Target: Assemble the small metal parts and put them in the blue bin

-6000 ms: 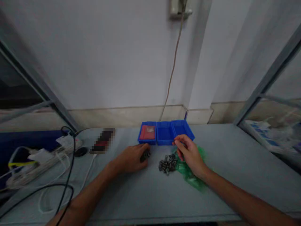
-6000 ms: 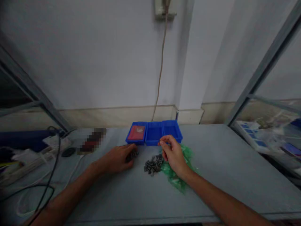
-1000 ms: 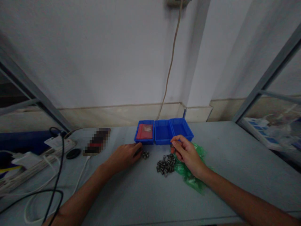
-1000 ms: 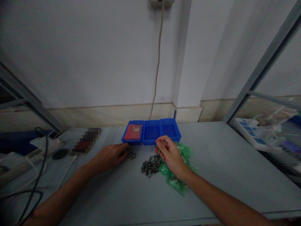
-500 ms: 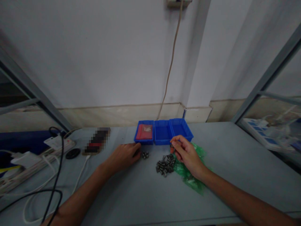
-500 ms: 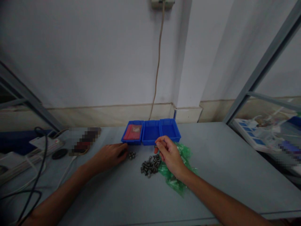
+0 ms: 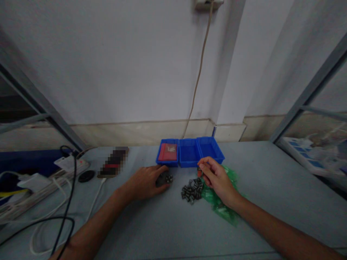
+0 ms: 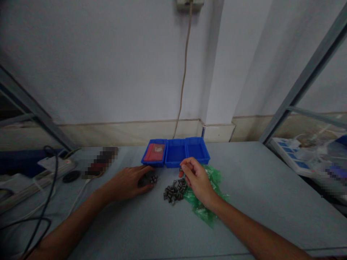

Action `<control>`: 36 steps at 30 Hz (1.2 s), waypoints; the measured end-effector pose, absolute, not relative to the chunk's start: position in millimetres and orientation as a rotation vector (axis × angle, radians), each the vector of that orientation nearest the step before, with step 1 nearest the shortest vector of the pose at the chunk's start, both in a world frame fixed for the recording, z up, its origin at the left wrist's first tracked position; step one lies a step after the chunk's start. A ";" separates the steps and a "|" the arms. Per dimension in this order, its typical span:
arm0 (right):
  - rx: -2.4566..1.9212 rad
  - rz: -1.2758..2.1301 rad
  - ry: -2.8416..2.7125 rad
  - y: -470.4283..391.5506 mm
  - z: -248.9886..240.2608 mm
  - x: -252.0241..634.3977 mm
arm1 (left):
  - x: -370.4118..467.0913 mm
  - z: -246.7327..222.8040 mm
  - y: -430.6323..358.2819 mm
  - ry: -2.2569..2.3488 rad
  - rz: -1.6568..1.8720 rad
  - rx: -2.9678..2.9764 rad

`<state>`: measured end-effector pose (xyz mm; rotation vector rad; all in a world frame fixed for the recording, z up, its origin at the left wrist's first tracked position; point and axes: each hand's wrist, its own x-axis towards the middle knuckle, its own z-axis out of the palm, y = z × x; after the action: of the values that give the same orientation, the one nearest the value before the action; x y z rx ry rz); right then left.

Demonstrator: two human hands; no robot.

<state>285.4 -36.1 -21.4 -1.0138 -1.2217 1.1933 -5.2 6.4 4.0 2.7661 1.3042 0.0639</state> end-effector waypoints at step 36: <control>-1.049 1.206 -1.245 -38.0 -18.9 284.5 | -5.6 -0.4 10.3 1.269 0.150 2.702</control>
<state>284.5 -38.0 -18.9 -1.0491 -1.2450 1.2062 -5.6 10.3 -0.4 2.7019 1.2687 0.1502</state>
